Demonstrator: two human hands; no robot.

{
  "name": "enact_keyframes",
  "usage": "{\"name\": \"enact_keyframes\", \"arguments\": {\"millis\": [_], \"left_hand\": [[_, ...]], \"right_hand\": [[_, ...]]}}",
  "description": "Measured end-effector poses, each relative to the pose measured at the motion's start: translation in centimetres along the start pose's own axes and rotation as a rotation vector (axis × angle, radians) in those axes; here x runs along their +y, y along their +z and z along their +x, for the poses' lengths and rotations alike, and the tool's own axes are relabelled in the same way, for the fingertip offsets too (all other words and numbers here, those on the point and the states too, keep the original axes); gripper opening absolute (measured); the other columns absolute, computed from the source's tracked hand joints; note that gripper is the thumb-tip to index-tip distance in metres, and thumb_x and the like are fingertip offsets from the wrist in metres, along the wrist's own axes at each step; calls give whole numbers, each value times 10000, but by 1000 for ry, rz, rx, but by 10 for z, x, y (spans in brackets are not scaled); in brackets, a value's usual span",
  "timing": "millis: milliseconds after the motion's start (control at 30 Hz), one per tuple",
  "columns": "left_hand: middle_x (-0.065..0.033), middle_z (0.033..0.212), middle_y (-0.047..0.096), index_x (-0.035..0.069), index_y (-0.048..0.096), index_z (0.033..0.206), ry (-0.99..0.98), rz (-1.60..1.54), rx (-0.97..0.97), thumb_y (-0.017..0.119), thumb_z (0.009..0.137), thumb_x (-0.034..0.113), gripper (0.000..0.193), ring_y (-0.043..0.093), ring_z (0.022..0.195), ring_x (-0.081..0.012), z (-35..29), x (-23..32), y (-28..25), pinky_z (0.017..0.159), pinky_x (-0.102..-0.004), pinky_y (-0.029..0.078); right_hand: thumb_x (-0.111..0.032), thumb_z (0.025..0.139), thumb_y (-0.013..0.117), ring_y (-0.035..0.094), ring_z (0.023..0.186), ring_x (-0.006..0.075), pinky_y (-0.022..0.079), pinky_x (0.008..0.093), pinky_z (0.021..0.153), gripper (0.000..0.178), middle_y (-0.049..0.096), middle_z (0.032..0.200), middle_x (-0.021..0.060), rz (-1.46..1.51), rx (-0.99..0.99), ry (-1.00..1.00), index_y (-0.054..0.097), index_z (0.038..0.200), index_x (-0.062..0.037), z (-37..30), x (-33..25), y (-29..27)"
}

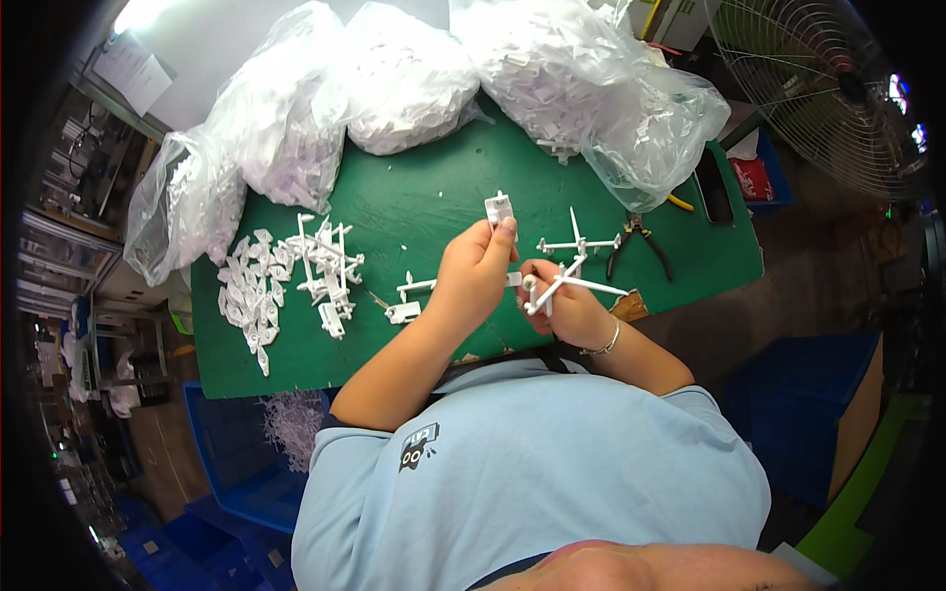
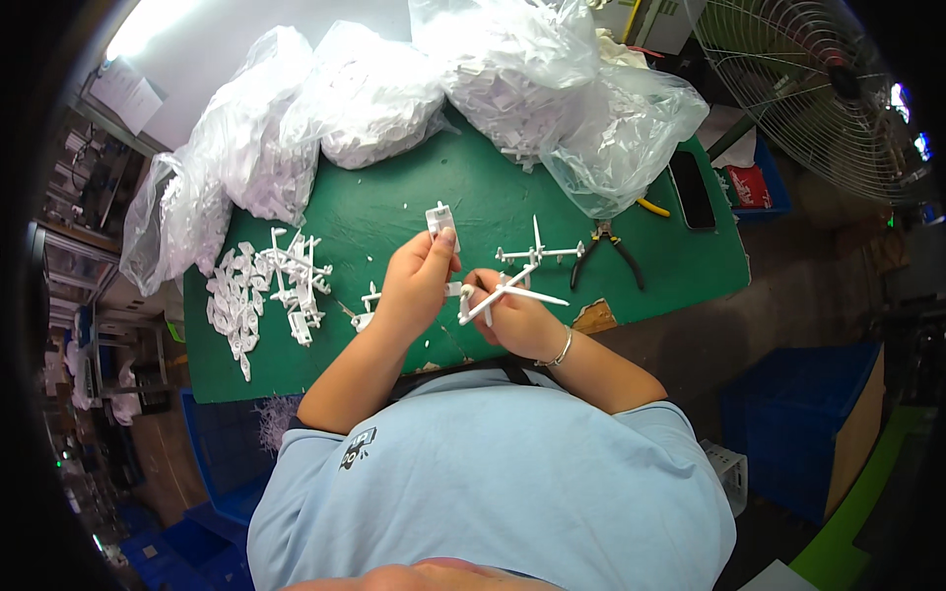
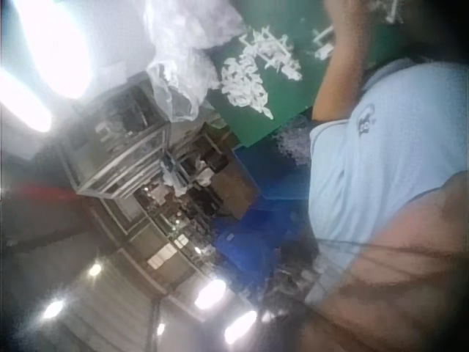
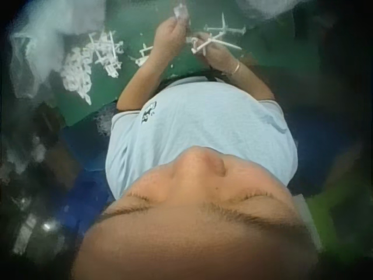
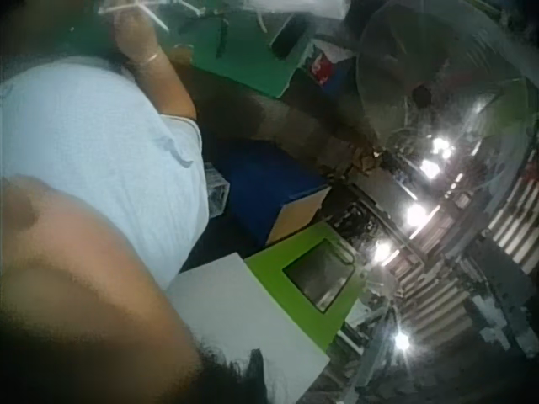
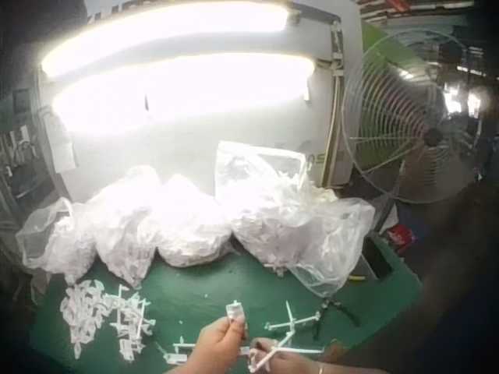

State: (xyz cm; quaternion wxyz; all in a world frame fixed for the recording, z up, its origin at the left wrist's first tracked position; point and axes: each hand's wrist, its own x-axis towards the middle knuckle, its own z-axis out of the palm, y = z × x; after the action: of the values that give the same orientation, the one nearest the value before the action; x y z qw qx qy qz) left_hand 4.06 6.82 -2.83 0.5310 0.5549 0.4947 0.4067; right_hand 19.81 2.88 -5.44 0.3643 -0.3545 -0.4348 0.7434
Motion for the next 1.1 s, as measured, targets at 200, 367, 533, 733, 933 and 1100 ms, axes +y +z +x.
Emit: {"name": "enact_keyframes", "arguments": {"millis": [200,367,533,733,933,1100], "left_hand": [[3,655,533,53,551,778,30,14,-20,479,1004,340,372,479,554,-59,7,-6,4,476,-226,362],[-75,580,541,22,577,772,74,334,73,496,980,339,388,526,512,-195,34,35,-3,492,-338,387],[-206,609,560,-30,598,766,401,696,136,516,931,418,484,565,573,-366,103,128,9,560,-451,419],[-61,552,499,-16,658,807,68,167,-37,452,960,467,547,497,526,-164,206,194,27,520,-342,407],[-226,821,661,-30,662,838,586,445,300,412,969,367,487,616,854,-394,189,147,5,780,-437,456],[-186,688,615,-28,631,802,460,665,228,533,943,321,389,603,679,-348,74,113,-41,630,-418,443]], "right_hand": [[-311,1017,407,305,470,54,237,211,414,240,357,614,-57,321,14,206,462,862,-136,4,-8,2],[-310,1011,395,255,456,47,206,215,403,261,304,586,-73,1054,-232,346,463,813,-156,10,-2,-12],[-303,1012,397,241,469,46,200,220,414,259,293,601,-78,929,-423,417,456,815,-145,0,-17,-3],[-247,987,459,279,472,64,218,241,413,188,347,614,-29,395,-267,-35,500,892,-89,-20,-62,-5],[-166,962,479,354,449,73,288,232,399,116,426,624,-26,61,459,-502,530,923,-68,-21,-89,-59],[-229,918,564,534,542,140,405,331,513,278,537,600,78,-831,993,-642,585,783,14,2,-140,-136]]}}
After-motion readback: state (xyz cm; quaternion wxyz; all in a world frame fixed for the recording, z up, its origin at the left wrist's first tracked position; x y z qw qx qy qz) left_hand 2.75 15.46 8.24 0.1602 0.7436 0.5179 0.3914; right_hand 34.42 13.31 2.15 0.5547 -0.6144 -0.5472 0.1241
